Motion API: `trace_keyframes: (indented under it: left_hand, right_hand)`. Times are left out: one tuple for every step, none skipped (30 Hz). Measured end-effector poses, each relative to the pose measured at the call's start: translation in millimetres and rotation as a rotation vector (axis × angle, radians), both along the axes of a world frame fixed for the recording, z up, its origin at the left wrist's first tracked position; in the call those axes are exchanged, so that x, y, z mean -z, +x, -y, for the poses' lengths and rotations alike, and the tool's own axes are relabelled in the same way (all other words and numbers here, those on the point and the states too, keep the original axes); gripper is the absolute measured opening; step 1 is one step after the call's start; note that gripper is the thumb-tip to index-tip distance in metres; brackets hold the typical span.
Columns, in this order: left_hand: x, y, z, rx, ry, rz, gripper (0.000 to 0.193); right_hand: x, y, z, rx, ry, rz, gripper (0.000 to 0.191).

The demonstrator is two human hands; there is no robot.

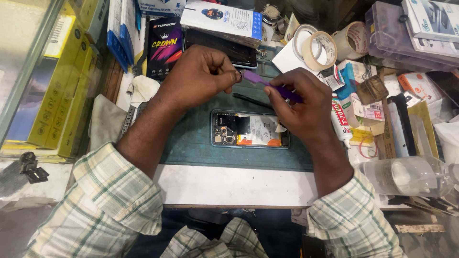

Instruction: The person uses a screwdriver and tweezers to remove a small component from a disassembled smartphone, cleans it with a toothbrush, and places it back into the phone. The person then uses a purple plastic tool to adjust internal parts and continues working on the device.

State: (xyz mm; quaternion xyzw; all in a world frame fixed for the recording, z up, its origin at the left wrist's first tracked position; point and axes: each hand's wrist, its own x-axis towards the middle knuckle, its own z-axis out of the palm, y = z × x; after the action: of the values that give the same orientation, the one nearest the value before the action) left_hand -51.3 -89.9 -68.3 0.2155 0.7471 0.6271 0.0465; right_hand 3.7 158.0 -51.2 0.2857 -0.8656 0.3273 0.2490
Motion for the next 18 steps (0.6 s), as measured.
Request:
trace_keyframes:
  left_hand:
    - [-0.2,0.1,0.0,-0.005,-0.011,0.015,0.018]
    - [-0.3,0.0,0.0,-0.010,-0.020,0.027,0.018]
    - [0.1,0.2,0.0,-0.015,-0.029,0.040,0.018]
    - [0.3,-0.1,0.1,-0.019,-0.038,0.052,0.018]
    - [0.9,-0.1,0.1,-0.004,-0.013,0.026,0.018]
    - [1.6,-0.4,0.2,0.011,0.013,0.000,0.018]
    - [2.3,-0.6,0.3,0.027,0.038,-0.026,0.018]
    - [2.9,-1.1,0.5,0.021,0.026,-0.032,0.018]
    - [3.3,-1.8,0.7,0.016,0.012,-0.038,0.018]
    - [3.7,-2.0,0.6,0.010,0.000,-0.044,0.017]
    - [4.1,-2.2,0.4,0.019,0.020,-0.049,0.017]
    - [4.2,-2.1,0.5,0.027,0.039,-0.054,0.017]
    - [4.1,-2.0,0.7,0.035,0.057,-0.059,0.017]
    - [3.9,-1.8,0.9,0.022,0.034,-0.032,0.017]
    - [3.5,-1.4,1.5,0.010,0.010,-0.006,0.016]
    - [3.1,-1.3,1.4,-0.001,-0.014,0.020,0.016]
    - [2.9,-1.4,0.9,0.004,-0.006,-0.003,0.016]
    - [2.4,-1.6,0.8,0.008,0.002,-0.027,0.016]
  right_hand:
    - [0.1,0.0,0.1,0.019,-0.013,-0.003,0.017]
    - [-0.1,-0.3,0.1,0.039,-0.025,-0.005,0.016]
    - [0.0,-0.3,0.0,0.057,-0.037,-0.007,0.016]
    - [-0.1,0.2,-0.1,0.039,-0.036,-0.008,0.016]
    - [-0.3,0.8,-0.5,0.021,-0.034,-0.009,0.015]
    - [-0.2,1.1,-0.4,0.003,-0.033,-0.011,0.015]
    - [0.0,1.3,-0.2,0.014,-0.021,-0.010,0.015]
    - [0.5,1.2,0.4,0.025,-0.009,-0.010,0.016]
    - [1.1,1.3,1.2,0.037,0.003,-0.008,0.016]
    - [0.5,0.9,0.4,0.047,-0.009,-0.014,0.016]
    - [-0.2,0.3,-0.4,0.055,-0.021,-0.020,0.016]
    - [-0.3,0.0,-0.5,0.062,-0.033,-0.027,0.016]
    - [-0.3,-0.1,-0.5,0.040,-0.019,-0.026,0.016]
    - [-0.1,0.4,-0.7,0.019,-0.005,-0.025,0.016]
    - [-0.1,0.7,-0.9,-0.001,0.009,-0.025,0.016]
    - [-0.1,0.5,-0.9,0.022,0.009,-0.022,0.016]
    - [0.3,0.6,-0.6,0.045,0.010,-0.019,0.016]
    - [0.1,0.2,-0.7,0.067,0.010,-0.016,0.016]
